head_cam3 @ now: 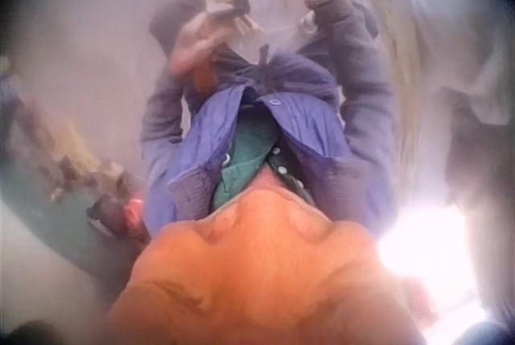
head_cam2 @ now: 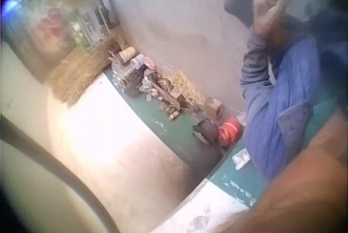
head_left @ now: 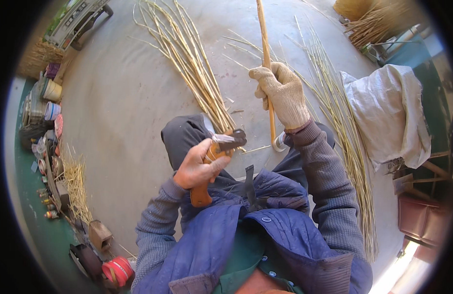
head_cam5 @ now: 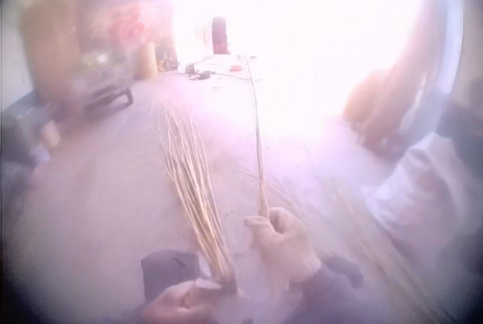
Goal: The person sits on the floor and uses a handheld knife to peel the outer layer off long thin sticks. They hold each stick with a gloved hand, draw the blade along its length, and then place the processed stick aside.
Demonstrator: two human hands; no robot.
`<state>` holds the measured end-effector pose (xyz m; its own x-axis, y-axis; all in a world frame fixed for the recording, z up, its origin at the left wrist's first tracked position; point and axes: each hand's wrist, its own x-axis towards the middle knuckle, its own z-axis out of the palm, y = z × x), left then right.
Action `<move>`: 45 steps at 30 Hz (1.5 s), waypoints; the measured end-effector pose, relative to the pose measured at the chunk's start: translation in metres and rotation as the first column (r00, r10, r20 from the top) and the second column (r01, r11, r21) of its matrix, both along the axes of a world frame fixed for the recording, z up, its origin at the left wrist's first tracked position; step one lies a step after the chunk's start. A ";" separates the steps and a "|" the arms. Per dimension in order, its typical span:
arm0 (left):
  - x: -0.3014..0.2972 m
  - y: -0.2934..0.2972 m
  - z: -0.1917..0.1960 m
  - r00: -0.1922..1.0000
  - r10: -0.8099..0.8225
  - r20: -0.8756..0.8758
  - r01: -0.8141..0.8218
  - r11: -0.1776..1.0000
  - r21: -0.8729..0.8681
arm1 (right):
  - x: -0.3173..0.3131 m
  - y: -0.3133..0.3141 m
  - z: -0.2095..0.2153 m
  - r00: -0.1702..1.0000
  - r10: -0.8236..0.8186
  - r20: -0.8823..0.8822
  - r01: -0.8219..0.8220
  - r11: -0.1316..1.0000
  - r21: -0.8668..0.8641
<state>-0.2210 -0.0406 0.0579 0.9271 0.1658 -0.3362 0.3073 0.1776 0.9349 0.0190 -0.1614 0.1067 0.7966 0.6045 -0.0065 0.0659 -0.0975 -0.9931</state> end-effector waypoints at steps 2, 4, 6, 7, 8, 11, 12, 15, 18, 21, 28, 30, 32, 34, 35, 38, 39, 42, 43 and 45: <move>-0.013 -0.007 -0.006 0.999 -0.010 -0.032 0.010 1.000 0.004 | -0.001 0.010 -0.008 1.000 0.016 0.006 -0.016 1.000 0.011; -0.018 -0.011 -0.010 0.997 -0.060 -0.047 0.064 0.995 0.082 | -0.009 0.017 -0.012 1.000 0.020 0.011 -0.021 0.999 0.027; -0.020 -0.017 -0.020 0.997 -0.076 0.035 0.067 0.973 0.221 | -0.015 0.025 -0.013 0.999 0.028 0.023 -0.029 0.998 0.057; -0.019 -0.020 -0.026 0.993 -0.080 0.082 0.053 0.956 0.290 | -0.018 0.029 -0.013 0.999 0.029 0.030 -0.031 0.997 0.072; -0.019 -0.022 -0.028 0.992 -0.078 0.104 0.040 0.944 0.327 | -0.021 0.032 -0.011 0.999 0.032 0.016 -0.033 0.995 0.090; -0.017 -0.027 -0.027 0.991 -0.049 0.125 -0.003 0.924 0.382 | -0.025 0.040 -0.010 0.997 0.020 0.072 -0.028 0.993 0.112; -0.017 -0.028 -0.025 0.995 -0.027 0.095 -0.009 0.933 0.360 | -0.027 0.043 -0.008 0.995 0.010 0.098 -0.021 0.994 0.105; -0.020 -0.030 -0.021 0.998 0.034 0.045 -0.047 0.948 0.313 | -0.032 0.049 -0.010 0.992 -0.028 0.125 0.011 0.991 0.137; -0.022 -0.035 -0.021 0.993 0.083 0.079 -0.103 0.946 0.306 | -0.037 0.049 -0.006 0.995 -0.049 0.092 0.036 0.989 0.142; -0.022 -0.036 -0.022 0.991 0.099 0.094 -0.124 0.940 0.317 | -0.040 0.049 -0.004 0.992 -0.083 0.090 0.069 0.987 0.147; -0.022 -0.037 -0.026 0.991 0.115 0.069 -0.132 0.930 0.344 | -0.040 0.046 0.001 0.988 -0.114 0.107 0.104 0.990 0.094; -0.022 -0.037 -0.026 0.990 0.125 0.062 -0.139 0.920 0.365 | -0.037 0.046 -0.008 0.986 -0.110 0.124 0.100 0.991 0.084; -0.020 -0.037 -0.025 0.988 0.131 0.087 -0.155 0.903 0.400 | -0.041 0.046 -0.010 0.985 -0.122 0.126 0.112 0.990 0.084; -0.020 -0.038 -0.034 0.980 0.118 0.160 -0.180 0.867 0.465 | -0.044 0.047 -0.011 0.984 -0.124 0.129 0.114 0.990 0.079; -0.021 -0.039 -0.037 0.975 0.110 0.195 -0.194 0.847 0.495 | -0.045 0.048 -0.013 0.984 -0.120 0.133 0.112 0.991 0.073; -0.020 -0.040 -0.038 0.961 0.195 0.198 -0.270 0.826 0.495 | -0.051 0.049 -0.019 0.985 -0.104 0.135 0.097 0.994 0.057; -0.019 -0.039 -0.037 0.960 0.179 0.214 -0.267 0.815 0.514 | -0.054 0.049 -0.023 0.986 -0.099 0.136 0.093 0.994 0.049; -0.017 -0.031 -0.031 0.969 0.189 0.160 -0.242 0.864 0.442 | -0.057 0.043 -0.033 0.985 -0.048 0.168 0.049 0.999 -0.003; -0.018 -0.027 -0.028 0.973 0.219 0.070 -0.230 0.919 0.321 | -0.059 0.039 -0.033 0.986 -0.023 0.162 0.028 0.999 -0.029; -0.021 -0.026 -0.022 0.977 0.209 0.032 -0.211 0.954 0.211 | -0.077 0.024 -0.032 0.991 0.132 -0.016 -0.130 0.988 0.086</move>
<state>-0.2418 -0.0665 0.0356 0.8666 0.4237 -0.2635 0.2750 0.0350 0.9608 -0.0583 -0.1371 0.0747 0.7109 0.7025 0.0324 0.0509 -0.0054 -0.9987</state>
